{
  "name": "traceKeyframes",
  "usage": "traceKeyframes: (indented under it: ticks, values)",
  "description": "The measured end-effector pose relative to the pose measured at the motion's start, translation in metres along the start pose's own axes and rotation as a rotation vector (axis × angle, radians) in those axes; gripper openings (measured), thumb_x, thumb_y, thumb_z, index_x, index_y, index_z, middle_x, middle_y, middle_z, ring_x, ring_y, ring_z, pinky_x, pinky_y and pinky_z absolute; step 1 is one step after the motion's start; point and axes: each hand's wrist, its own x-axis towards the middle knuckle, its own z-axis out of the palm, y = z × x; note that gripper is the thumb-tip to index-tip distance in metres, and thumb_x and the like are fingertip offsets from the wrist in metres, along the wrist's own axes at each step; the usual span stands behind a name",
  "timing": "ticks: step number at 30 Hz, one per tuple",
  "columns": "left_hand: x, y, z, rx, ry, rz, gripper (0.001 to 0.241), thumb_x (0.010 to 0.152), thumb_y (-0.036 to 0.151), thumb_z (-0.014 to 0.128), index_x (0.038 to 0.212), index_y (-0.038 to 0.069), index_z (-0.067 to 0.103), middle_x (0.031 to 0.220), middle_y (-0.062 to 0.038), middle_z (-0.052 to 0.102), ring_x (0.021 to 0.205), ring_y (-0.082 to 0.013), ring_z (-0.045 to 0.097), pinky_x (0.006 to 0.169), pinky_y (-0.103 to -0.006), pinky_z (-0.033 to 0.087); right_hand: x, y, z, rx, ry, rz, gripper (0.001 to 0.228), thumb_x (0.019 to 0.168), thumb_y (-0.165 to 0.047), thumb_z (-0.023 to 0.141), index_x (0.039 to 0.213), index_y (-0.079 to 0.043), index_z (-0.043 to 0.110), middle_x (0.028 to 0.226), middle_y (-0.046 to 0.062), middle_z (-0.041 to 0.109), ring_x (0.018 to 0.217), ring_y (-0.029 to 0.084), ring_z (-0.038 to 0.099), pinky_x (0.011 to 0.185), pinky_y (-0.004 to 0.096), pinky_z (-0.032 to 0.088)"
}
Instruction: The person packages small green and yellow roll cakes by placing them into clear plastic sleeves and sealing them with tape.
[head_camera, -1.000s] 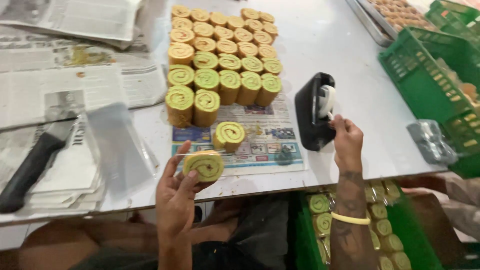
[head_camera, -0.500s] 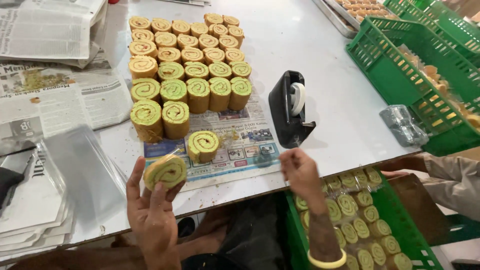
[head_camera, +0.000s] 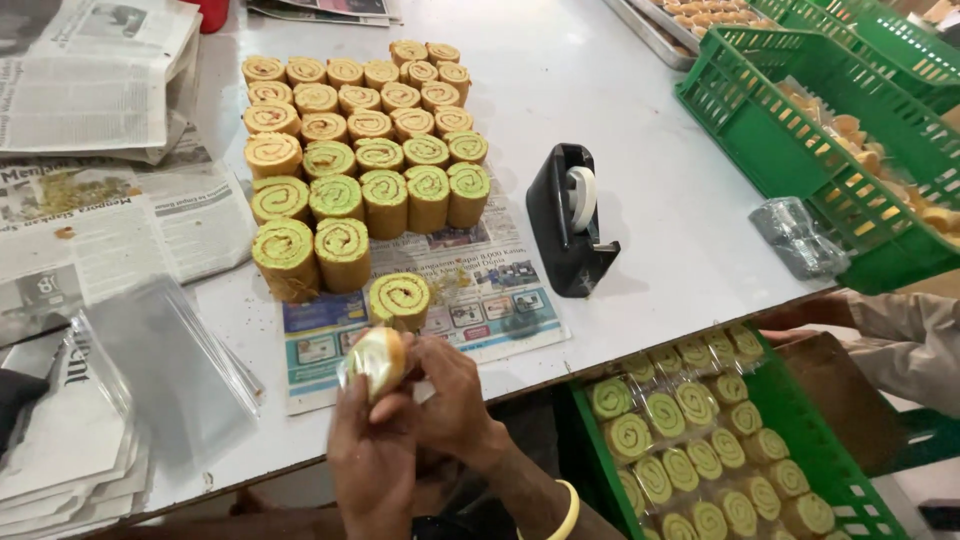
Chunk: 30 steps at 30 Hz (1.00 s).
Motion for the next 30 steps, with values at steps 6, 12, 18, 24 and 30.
traceKeyframes:
  ticks: [6,12,18,24,30]
  values:
    - [0.003,0.024,0.031,0.242,0.378,-0.118,0.062,0.091,0.005,0.042,0.153,0.002,0.041,0.144,-0.026,0.056,0.136,-0.0321,0.052,0.113,-0.0477,0.039,0.007,0.003,-0.043,-0.127,0.166,-0.086,0.027,0.089,-0.007,0.073,0.112,-0.004,0.06,0.109,0.009,0.065,0.092,0.02,0.066,0.08,0.031,0.062]
    - [0.001,0.054,0.024,0.316,0.348,0.151,0.056,0.095,0.008,0.038,0.151,0.005,0.04,0.139,-0.023,0.06,0.132,-0.0272,0.057,0.112,-0.0449,0.042,-0.015,0.093,-0.089,-0.777,0.033,-0.15,0.039,0.082,-0.038,0.083,0.109,-0.013,0.072,0.11,0.007,0.05,0.103,0.024,0.046,0.09,0.04,0.039]
    - [-0.009,0.058,0.001,0.288,0.258,0.37,0.057,0.096,0.012,0.047,0.152,0.007,0.04,0.132,-0.024,0.061,0.124,-0.0288,0.061,0.104,-0.0428,0.048,0.024,0.009,-0.011,-0.491,0.193,-0.341,0.029,0.092,-0.038,0.068,0.099,-0.011,0.062,0.102,0.006,0.055,0.099,0.023,0.051,0.092,0.041,0.044]
    - [-0.018,0.071,-0.026,0.369,0.168,0.665,0.052,0.104,0.016,0.054,0.156,0.015,0.045,0.124,-0.013,0.071,0.109,-0.0221,0.068,0.101,-0.039,0.058,0.036,0.008,0.125,-0.171,-0.317,-0.308,0.034,0.099,-0.027,0.064,0.126,-0.007,0.064,0.129,0.009,0.066,0.125,0.025,0.059,0.116,0.044,0.044]
    - [-0.023,0.097,-0.04,0.326,0.39,0.676,0.05,0.104,0.023,0.059,0.153,0.024,0.05,0.114,-0.002,0.074,0.119,-0.0169,0.073,0.097,-0.0316,0.057,0.033,0.031,0.171,-0.282,-0.572,-0.159,0.025,0.096,-0.027,0.065,0.11,-0.009,0.076,0.117,0.005,0.072,0.103,0.024,0.061,0.097,0.042,0.047]
